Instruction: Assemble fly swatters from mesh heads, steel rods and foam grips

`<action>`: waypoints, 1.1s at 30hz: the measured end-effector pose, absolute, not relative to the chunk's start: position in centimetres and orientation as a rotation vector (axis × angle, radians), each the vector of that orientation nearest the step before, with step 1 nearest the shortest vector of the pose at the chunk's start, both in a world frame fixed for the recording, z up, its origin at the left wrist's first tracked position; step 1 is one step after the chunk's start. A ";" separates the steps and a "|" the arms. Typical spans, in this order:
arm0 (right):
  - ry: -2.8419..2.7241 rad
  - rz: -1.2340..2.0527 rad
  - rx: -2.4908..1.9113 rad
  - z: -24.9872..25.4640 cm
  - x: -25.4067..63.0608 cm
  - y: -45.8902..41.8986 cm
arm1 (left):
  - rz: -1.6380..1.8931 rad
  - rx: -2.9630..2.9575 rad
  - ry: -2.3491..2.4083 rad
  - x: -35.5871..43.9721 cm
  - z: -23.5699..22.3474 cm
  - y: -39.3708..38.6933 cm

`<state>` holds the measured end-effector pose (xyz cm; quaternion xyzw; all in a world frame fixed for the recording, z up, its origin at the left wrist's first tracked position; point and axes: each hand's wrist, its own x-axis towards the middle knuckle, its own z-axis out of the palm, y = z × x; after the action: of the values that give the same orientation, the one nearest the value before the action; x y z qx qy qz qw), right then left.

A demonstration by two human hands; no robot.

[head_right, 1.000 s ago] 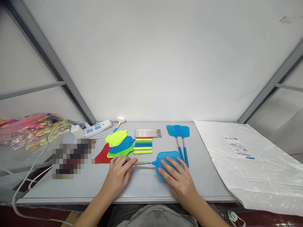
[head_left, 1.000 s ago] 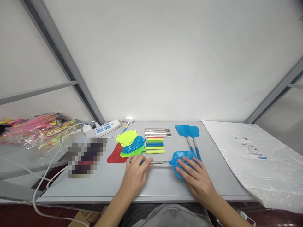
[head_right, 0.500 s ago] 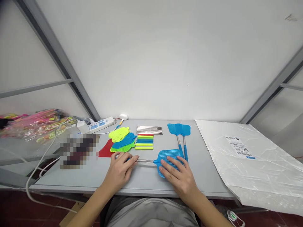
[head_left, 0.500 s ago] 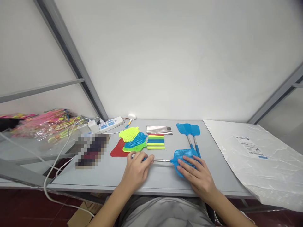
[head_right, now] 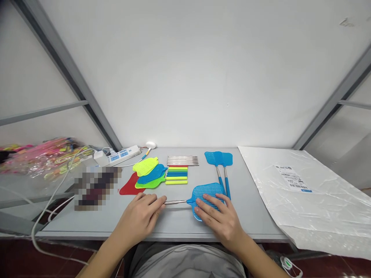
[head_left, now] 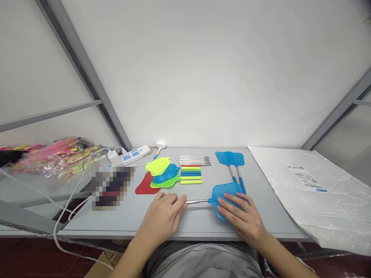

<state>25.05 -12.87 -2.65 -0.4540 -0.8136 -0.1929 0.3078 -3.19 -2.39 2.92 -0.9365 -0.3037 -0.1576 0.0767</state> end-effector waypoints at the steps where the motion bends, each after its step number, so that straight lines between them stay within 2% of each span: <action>1: -2.157 -0.508 -1.190 -2.7 25.1 -12.8 | -0.441 -2.824 -0.917 -3.3 3.2 -2.6; 6: -2.179 -0.472 -1.159 -3.0 25.0 -12.7 | -0.409 -2.878 -0.933 -3.2 4.1 -3.3; 15: -2.080 -0.380 -1.033 -1.6 24.3 -12.5 | -0.409 -2.799 -0.841 -2.0 3.1 -2.8; 23: -1.987 -0.350 -1.035 -1.0 23.8 -12.2 | -0.537 -2.730 -0.796 -1.1 2.7 -2.2; 29: -2.114 -0.380 -1.109 -0.9 24.2 -11.4 | -0.553 -2.722 -0.881 -1.2 2.6 -1.6; 33: -2.177 -0.491 -1.361 0.8 24.3 -11.4 | -0.585 -2.695 -0.911 -1.7 2.6 -1.5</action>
<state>24.33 -11.38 0.75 -0.5028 -0.8039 -0.1814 0.2607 -1.69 -1.50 2.57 -0.9214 -0.3115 -0.2000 0.1183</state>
